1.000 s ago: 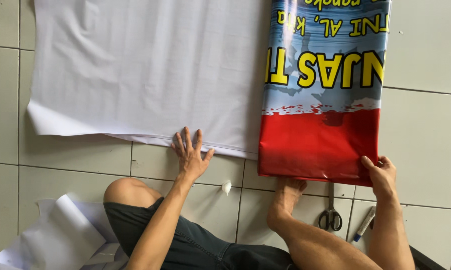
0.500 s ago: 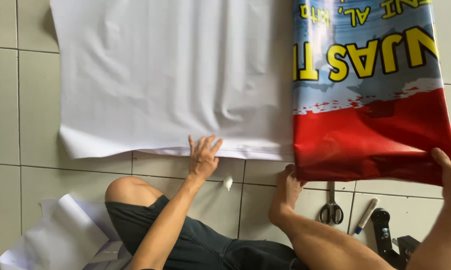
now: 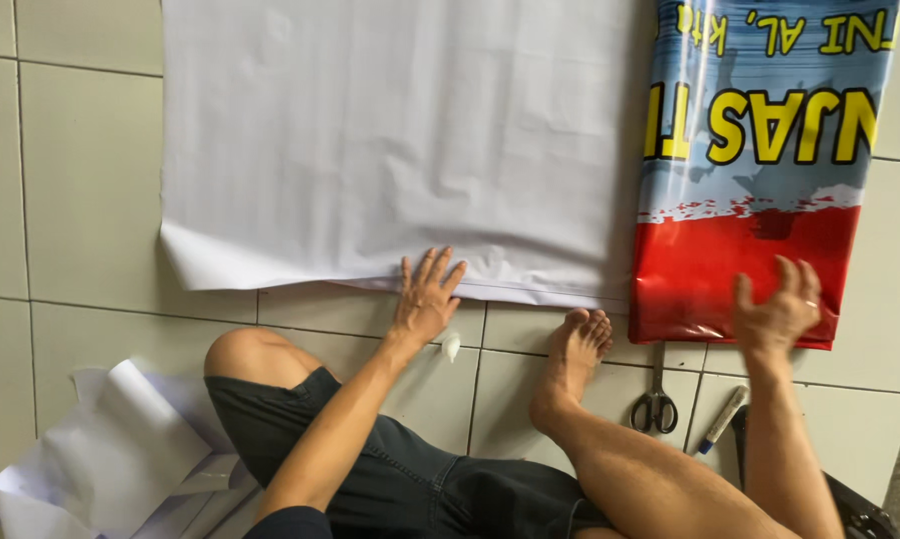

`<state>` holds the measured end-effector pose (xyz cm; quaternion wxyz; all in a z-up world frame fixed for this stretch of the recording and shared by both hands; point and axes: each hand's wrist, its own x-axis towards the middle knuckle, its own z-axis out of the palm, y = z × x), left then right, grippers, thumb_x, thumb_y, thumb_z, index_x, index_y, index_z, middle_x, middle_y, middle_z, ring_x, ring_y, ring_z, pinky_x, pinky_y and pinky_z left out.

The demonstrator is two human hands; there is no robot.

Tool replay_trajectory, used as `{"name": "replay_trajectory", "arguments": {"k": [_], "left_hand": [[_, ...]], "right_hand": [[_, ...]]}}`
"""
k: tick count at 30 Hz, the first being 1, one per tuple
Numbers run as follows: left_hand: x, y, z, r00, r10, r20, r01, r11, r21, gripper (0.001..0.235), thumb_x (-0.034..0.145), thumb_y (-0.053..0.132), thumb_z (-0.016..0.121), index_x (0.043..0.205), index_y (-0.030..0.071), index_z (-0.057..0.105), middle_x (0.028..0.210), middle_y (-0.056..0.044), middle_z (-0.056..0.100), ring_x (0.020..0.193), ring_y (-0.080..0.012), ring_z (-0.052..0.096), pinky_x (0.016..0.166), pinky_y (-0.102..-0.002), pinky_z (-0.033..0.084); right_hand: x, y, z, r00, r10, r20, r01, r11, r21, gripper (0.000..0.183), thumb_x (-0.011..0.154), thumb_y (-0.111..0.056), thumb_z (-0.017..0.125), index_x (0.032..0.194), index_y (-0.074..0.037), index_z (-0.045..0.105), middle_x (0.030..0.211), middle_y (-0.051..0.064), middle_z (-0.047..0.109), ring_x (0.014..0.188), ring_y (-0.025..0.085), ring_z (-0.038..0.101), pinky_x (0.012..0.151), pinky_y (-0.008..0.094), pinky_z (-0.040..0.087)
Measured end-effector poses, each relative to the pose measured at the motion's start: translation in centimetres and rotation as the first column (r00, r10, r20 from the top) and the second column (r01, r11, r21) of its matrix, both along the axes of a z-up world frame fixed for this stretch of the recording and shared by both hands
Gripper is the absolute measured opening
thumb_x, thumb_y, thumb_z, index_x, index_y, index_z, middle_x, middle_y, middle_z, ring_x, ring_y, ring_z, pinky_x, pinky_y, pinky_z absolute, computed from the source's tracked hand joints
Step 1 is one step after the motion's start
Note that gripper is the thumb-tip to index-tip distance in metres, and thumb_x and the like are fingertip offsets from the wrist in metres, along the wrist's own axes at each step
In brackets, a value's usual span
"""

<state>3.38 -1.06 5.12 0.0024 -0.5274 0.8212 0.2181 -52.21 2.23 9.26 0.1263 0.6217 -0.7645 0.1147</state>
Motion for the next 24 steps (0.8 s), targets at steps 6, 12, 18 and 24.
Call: {"name": "replay_trajectory", "arguments": {"k": [6,12,18,24], "left_hand": [[9.7,-1.3,2.9,0.964,-0.028,0.263,0.009,0.997,0.071,0.061,0.096,0.019,0.066,0.154,0.020,0.049,0.164,-0.014,0.039,0.149,-0.0409,0.039,0.115,-0.075,0.028],[24.5,-2.7,1.9,0.838,0.263,0.479,-0.346,0.934,0.093,0.083,0.085,0.007,0.073,0.160,0.027,0.044,0.160,-0.015,0.044,0.149,-0.0448,0.039,0.109,-0.086,0.019],[36.2,-1.8,-0.7,0.838,0.411,0.359,-0.425,0.904,-0.043,0.072,0.081,-0.004,0.078,0.145,0.021,0.059,0.149,-0.013,0.054,0.150,-0.0338,0.042,0.119,-0.072,0.024],[37.3,-1.2,1.6,0.792,0.560,0.241,-0.555,0.826,-0.096,0.055,0.092,-0.011,0.068,0.141,0.014,0.062,0.146,-0.013,0.057,0.149,-0.0328,0.044,0.122,-0.066,0.025]], "right_hand": [[20.8,-2.7,-0.8,0.815,0.480,0.324,-0.542,0.829,0.139,0.058,0.082,-0.034,0.081,0.137,-0.026,0.064,0.153,0.007,0.057,0.138,0.025,0.056,0.110,0.041,0.038],[21.8,-3.0,-1.6,0.909,0.048,0.415,-0.332,0.686,0.647,0.087,0.100,-0.072,0.037,0.168,-0.022,0.019,0.173,0.024,0.007,0.160,0.040,0.007,0.126,0.060,0.008],[20.4,-3.7,-2.2,0.875,-0.056,0.480,-0.339,0.635,0.694,0.079,0.106,-0.069,0.023,0.169,-0.025,0.009,0.175,0.017,-0.001,0.160,0.038,-0.002,0.126,0.062,0.003],[22.4,-5.3,2.3,0.930,-0.040,0.365,-0.294,0.512,0.807,0.088,0.098,-0.062,0.044,0.170,-0.022,0.010,0.175,0.017,0.003,0.160,0.037,0.008,0.123,0.065,0.020]]}}
